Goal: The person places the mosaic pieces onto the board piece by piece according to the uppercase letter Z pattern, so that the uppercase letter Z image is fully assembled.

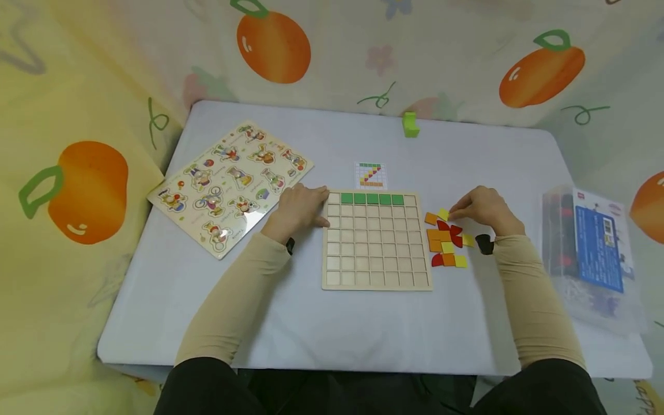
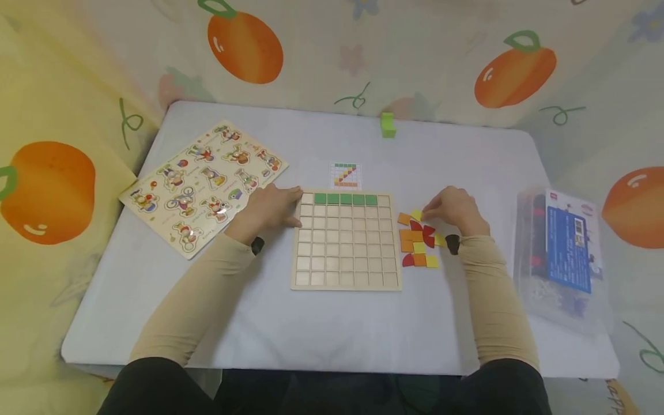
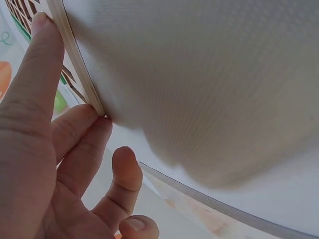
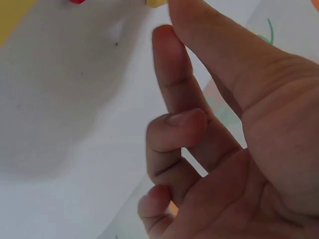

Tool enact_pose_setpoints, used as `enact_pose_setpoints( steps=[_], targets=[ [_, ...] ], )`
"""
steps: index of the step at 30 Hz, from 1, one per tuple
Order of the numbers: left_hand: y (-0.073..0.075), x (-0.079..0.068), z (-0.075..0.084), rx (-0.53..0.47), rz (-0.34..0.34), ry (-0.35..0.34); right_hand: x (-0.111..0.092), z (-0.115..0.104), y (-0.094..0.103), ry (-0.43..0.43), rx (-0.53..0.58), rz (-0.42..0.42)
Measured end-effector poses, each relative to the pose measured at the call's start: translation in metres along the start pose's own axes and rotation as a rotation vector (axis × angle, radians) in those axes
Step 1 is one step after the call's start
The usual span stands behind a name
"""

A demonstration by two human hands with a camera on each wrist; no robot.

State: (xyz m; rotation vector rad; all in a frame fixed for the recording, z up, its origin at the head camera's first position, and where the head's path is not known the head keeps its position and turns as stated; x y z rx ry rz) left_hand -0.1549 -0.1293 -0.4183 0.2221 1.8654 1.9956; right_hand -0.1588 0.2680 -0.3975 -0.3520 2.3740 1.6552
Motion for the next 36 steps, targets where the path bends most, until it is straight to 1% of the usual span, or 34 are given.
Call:
enact_pose_setpoints(
  steps=[5,8,14,18,21,24,29,36],
  targets=[
    [0.000,0.001,0.000,0.004,0.008,-0.003,-0.008,0.008,-0.002,0.019,0.011,-0.077],
    [0.001,0.001,-0.001,0.006,0.011,-0.002,-0.010,0.009,-0.005,0.031,0.023,-0.101],
    [0.000,0.001,-0.001,-0.012,0.003,0.000,-0.015,0.008,-0.006,0.039,0.066,-0.101],
    [-0.002,0.001,-0.002,-0.014,0.005,0.000,-0.016,0.004,0.002,0.074,0.065,-0.056],
    [-0.002,0.001,-0.002,-0.008,0.010,-0.003,-0.010,-0.006,0.005,0.132,0.058,-0.008],
    [-0.002,0.000,-0.003,-0.008,0.007,0.004,0.003,-0.022,0.001,0.189,0.070,0.018],
    [0.000,0.001,-0.001,-0.021,-0.013,0.008,0.020,-0.050,-0.013,0.234,0.106,0.009],
    [-0.002,0.002,-0.002,-0.025,-0.024,0.017,0.033,-0.079,-0.029,0.298,0.086,0.005]
  ],
)
Point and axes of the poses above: each hand's wrist, its own x-axis towards the middle knuckle, its own y-axis out of the back of the hand, z = x × y, the point moved 1 cm from there along x, towards the middle knuckle, and after that the axes turned 10 degrees about z, right-handed, at the moved point
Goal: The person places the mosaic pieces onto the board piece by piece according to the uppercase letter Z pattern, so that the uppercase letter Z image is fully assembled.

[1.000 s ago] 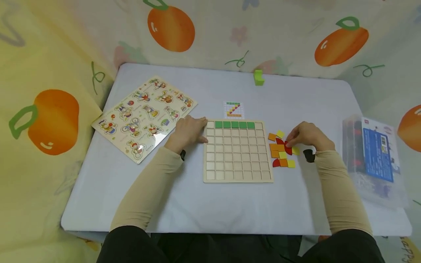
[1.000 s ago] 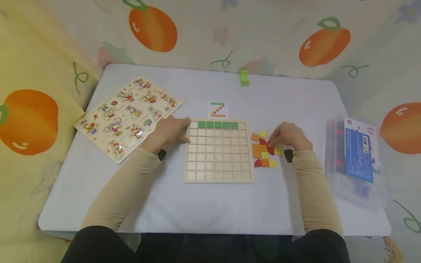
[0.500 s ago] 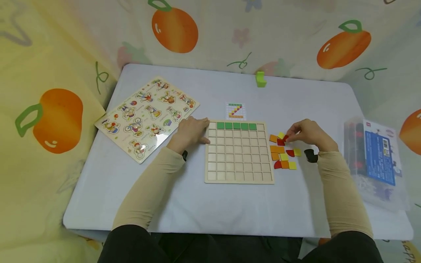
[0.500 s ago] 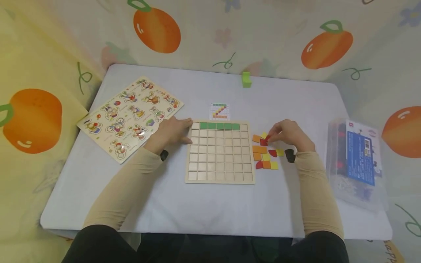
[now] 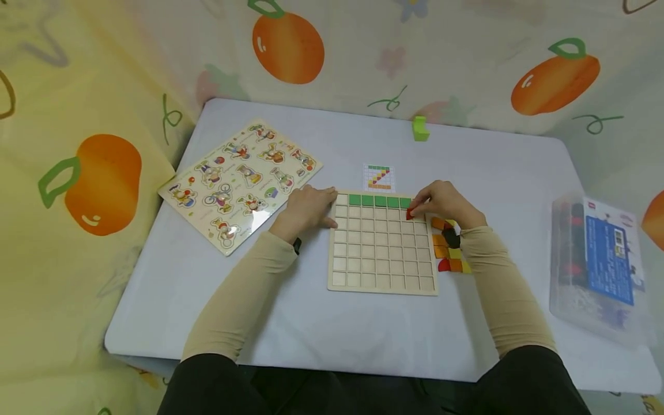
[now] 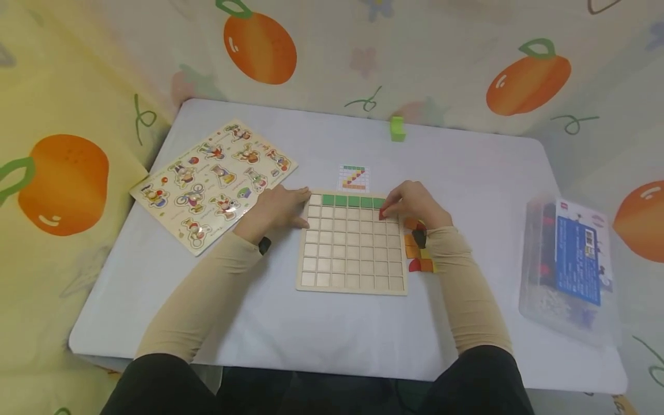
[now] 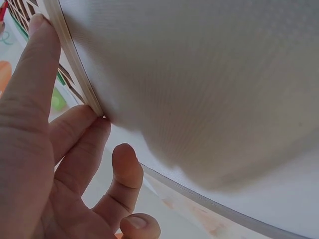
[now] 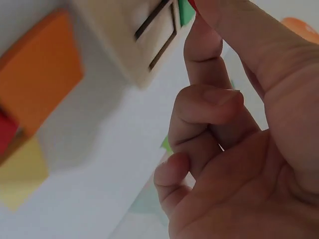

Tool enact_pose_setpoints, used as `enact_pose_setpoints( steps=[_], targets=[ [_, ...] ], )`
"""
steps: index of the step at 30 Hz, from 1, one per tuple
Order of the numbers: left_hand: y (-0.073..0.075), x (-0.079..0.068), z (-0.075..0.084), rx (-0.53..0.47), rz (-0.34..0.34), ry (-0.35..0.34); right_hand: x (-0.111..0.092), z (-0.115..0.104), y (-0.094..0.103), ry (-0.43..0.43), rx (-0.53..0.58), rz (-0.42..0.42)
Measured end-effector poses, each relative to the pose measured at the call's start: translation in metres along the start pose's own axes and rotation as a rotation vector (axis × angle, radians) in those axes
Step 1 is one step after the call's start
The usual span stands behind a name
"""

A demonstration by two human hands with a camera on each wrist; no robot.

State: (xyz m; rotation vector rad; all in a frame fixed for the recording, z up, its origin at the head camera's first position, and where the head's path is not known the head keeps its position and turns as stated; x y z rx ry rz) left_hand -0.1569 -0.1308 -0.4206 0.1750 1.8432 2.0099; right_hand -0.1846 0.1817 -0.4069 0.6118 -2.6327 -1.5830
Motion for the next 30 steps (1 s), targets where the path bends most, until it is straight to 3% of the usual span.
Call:
enact_pose_setpoints(
  steps=[13,20,25,30],
  targets=[
    [0.002,-0.001,0.006,0.005,0.004,-0.013,0.000,-0.006,-0.010,-0.068,0.001,-0.001],
    [0.001,0.000,0.005,0.009,0.008,-0.007,-0.001,-0.010,-0.012,-0.033,-0.074,0.016],
    [-0.001,0.000,0.003,0.011,0.008,-0.005,-0.009,-0.017,-0.004,-0.013,-0.116,-0.007],
    [0.000,-0.001,0.001,0.005,0.007,0.006,-0.021,-0.011,0.008,-0.079,-0.162,-0.016]
  ],
)
Point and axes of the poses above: each hand's wrist, its own x-axis towards the middle knuckle, its own y-axis out of the back of the hand, z = x × y, the point moved 1 cm from there along x, towards the middle knuckle, and after that the axes turned 10 degrees about z, right-handed, at the moved point
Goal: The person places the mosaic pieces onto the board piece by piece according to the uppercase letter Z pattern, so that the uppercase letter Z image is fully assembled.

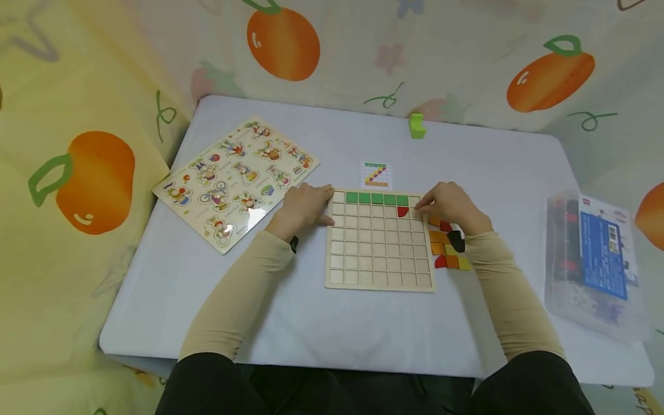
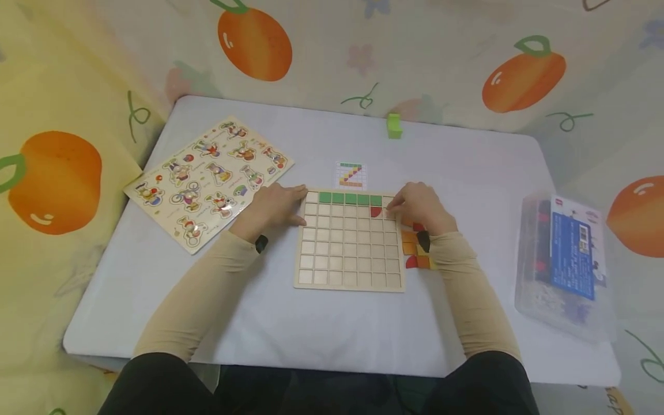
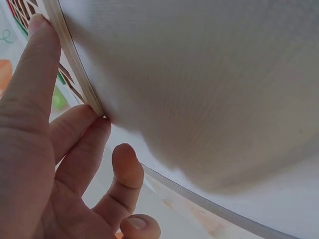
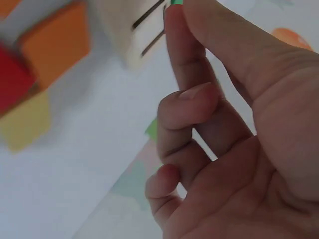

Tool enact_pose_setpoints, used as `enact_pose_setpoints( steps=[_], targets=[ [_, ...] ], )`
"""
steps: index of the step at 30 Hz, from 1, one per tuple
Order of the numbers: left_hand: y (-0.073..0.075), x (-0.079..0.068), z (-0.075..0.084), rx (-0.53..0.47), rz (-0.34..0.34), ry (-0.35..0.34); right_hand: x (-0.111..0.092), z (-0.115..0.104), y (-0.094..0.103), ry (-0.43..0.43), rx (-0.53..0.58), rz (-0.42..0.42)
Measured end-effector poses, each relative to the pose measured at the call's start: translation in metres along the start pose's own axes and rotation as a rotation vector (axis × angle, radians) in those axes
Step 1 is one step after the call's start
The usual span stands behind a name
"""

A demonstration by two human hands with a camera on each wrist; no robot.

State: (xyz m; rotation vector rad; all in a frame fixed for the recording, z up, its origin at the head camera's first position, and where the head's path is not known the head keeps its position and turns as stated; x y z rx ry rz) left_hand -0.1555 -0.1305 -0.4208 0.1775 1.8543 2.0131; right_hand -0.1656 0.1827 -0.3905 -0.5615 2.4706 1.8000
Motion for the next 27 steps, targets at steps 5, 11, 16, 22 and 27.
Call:
enact_pose_setpoints(
  steps=[5,11,16,22,27],
  targets=[
    [0.000,-0.001,-0.001,0.001,0.004,0.000,-0.008,0.017,0.006,-0.093,-0.006,-0.015],
    [0.000,-0.002,-0.001,0.005,0.006,-0.005,-0.014,0.037,0.009,-0.181,-0.034,-0.008],
    [-0.001,-0.003,0.000,0.001,-0.005,-0.008,-0.018,0.054,0.008,-0.292,-0.040,-0.024],
    [-0.002,-0.002,-0.001,-0.001,-0.005,-0.007,-0.018,0.063,0.005,-0.356,0.005,-0.021],
    [0.000,-0.002,-0.002,-0.003,0.005,-0.012,-0.017,0.061,0.009,-0.341,0.051,0.030]
  ],
)
Point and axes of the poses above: each hand's wrist, its own x-axis towards the middle knuckle, its own y-axis out of the back of the hand, z = x × y, the point moved 1 cm from there along x, towards the middle knuckle, and after that the axes turned 10 degrees about z, right-handed, at the moved point
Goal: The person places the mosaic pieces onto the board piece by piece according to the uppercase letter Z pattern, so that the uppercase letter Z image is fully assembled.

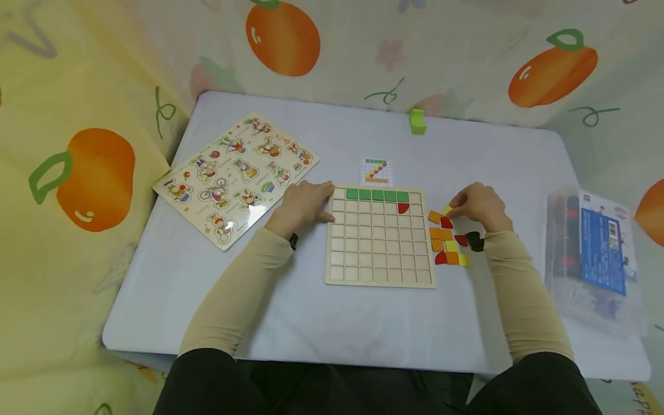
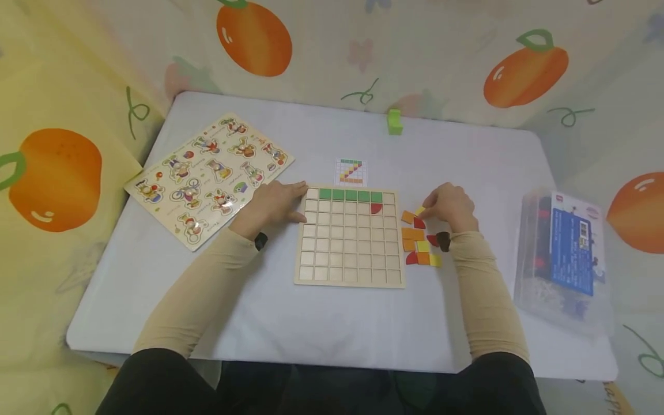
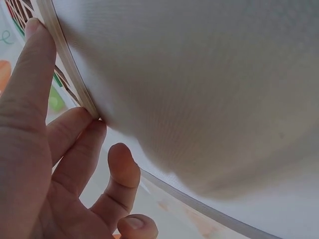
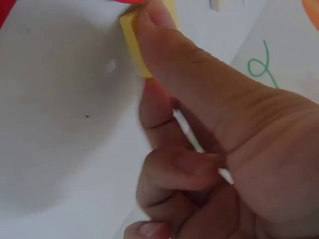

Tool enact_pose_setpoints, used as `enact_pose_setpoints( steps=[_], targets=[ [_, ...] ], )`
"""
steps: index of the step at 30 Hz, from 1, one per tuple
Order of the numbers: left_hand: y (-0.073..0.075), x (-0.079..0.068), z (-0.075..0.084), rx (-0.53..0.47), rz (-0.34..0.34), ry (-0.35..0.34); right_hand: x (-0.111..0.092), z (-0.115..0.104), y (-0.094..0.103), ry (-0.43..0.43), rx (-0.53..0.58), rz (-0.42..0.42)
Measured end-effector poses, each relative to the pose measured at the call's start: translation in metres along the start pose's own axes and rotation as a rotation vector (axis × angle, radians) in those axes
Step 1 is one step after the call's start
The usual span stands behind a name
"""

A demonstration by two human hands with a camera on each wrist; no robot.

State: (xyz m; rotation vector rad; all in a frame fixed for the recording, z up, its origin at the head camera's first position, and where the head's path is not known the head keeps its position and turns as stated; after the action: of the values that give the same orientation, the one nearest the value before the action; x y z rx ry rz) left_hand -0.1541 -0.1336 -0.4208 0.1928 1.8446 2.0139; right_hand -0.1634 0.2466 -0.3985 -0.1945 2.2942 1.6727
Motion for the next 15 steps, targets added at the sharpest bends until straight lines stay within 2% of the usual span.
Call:
enact_pose_setpoints(
  steps=[3,7,15],
  targets=[
    [0.000,0.000,-0.001,-0.010,0.006,-0.006,0.003,-0.006,0.004,0.036,0.069,0.019],
    [0.001,-0.001,-0.003,-0.023,0.009,-0.006,0.010,-0.026,0.005,0.131,0.156,0.010],
    [0.002,0.000,-0.002,-0.026,0.001,-0.012,0.019,-0.071,-0.014,0.240,0.221,-0.068]
  ],
)
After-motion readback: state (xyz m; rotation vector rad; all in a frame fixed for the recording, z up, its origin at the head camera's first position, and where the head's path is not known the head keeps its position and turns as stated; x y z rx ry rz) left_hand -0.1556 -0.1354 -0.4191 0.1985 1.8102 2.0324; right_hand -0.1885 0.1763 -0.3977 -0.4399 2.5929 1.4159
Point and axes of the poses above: each hand's wrist, its own x-axis towards the middle knuckle, its own y-axis out of the back of the hand, z = x × y, the point moved 1 cm from there along x, towards the middle knuckle, and after that the axes turned 10 degrees about z, right-handed, at the moved point
